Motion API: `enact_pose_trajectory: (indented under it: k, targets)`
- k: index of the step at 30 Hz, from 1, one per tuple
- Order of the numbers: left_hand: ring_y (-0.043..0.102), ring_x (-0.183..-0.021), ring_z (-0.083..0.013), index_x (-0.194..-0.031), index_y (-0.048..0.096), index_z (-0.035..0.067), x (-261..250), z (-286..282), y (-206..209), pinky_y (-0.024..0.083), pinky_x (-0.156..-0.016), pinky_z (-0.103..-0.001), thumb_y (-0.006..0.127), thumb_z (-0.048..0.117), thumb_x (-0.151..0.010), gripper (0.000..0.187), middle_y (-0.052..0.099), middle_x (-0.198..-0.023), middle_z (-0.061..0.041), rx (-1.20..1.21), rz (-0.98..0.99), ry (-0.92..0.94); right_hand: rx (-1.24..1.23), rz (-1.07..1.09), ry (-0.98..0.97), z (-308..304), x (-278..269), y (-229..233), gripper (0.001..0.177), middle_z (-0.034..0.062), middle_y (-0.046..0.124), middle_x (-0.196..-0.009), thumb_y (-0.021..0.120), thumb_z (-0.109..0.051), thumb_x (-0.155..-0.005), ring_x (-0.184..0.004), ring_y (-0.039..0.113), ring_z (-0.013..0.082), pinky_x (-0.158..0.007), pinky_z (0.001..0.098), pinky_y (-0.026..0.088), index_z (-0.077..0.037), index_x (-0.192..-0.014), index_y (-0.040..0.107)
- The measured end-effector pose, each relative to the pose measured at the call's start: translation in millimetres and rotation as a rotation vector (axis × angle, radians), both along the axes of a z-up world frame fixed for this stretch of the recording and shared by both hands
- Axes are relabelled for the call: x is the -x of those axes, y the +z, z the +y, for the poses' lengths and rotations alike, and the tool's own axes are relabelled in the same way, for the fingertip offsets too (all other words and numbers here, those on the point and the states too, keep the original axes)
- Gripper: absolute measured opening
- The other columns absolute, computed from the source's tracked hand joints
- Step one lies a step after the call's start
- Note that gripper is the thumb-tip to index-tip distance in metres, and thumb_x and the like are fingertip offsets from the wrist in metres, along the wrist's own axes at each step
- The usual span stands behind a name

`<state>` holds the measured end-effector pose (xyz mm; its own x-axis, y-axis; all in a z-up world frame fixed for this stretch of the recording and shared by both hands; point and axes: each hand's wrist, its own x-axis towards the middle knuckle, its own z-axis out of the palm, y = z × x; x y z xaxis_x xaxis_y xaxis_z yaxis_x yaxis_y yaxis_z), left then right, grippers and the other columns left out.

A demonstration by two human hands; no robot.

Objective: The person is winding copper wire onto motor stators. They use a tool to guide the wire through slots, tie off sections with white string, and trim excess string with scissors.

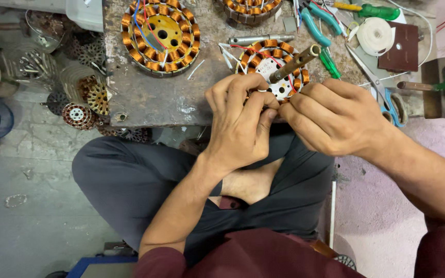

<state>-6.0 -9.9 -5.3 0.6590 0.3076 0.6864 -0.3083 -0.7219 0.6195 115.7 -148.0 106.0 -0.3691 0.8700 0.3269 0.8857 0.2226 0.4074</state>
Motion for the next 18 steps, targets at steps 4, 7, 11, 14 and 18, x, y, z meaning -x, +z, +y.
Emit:
enact_pose_trajectory:
  k: [4,7,11,14,18]
  targets:
    - [0.045,-0.130,-0.0288,-0.107,0.065,0.011,-2.7,-3.5,-5.0,0.030,-0.108,-0.045,0.071,0.012,-0.091,0.018,0.055,-0.129,-0.004,-0.034,-0.048,0.042,0.027,0.301,-0.301,-1.0,10.5,-18.0,0.011,0.0098,0.063,-0.077,0.075,-0.005,-0.086,-0.066,0.062,0.0252,-0.057,0.0378,0.048,-0.001,-0.087,0.064]
    - [0.045,-0.130,-0.0278,-0.108,0.066,0.012,-3.7,-7.6,-6.7,0.030,-0.109,-0.046,0.072,0.013,-0.091,0.017,0.055,-0.128,-0.004,-0.054,-0.078,0.091,0.072,0.680,-0.597,-3.3,24.0,-25.8,0.012,0.0117,0.063,-0.072,0.072,-0.010,-0.090,-0.061,0.062,0.0261,-0.055,0.0380,0.046,-0.001,-0.091,0.064]
    - [0.047,-0.128,-0.0269,-0.107,0.067,0.013,-1.9,-7.9,-7.4,0.032,-0.109,-0.044,0.073,0.015,-0.094,0.015,0.055,-0.128,-0.003,-0.041,-0.119,0.106,0.049,0.924,-0.657,-16.3,24.2,-27.1,0.010,0.0098,0.065,-0.073,0.068,-0.011,-0.097,-0.059,0.063,0.0209,-0.054,0.0332,0.046,-0.002,-0.099,0.066]
    - [0.048,-0.126,-0.0283,-0.111,0.066,0.010,-0.1,-0.8,-10.7,0.034,-0.110,-0.044,0.075,0.018,-0.093,0.021,0.056,-0.127,-0.006,0.005,-0.167,0.117,-0.074,1.012,-0.674,-37.0,29.4,-37.6,0.013,0.0064,0.062,-0.068,0.072,-0.013,-0.095,-0.054,0.057,0.0157,-0.051,0.0302,0.044,-0.002,-0.097,0.064]
    - [0.051,-0.123,-0.0258,-0.122,0.057,0.002,0.5,5.9,-10.3,0.041,-0.106,-0.038,0.071,0.019,-0.095,0.035,0.052,-0.128,-0.011,0.270,-0.277,0.140,-0.235,1.137,-0.705,-76.2,43.0,-77.5,0.016,0.0013,0.058,-0.062,0.076,-0.014,-0.089,-0.051,0.049,0.0083,-0.048,0.0265,0.040,-0.006,-0.084,0.063]
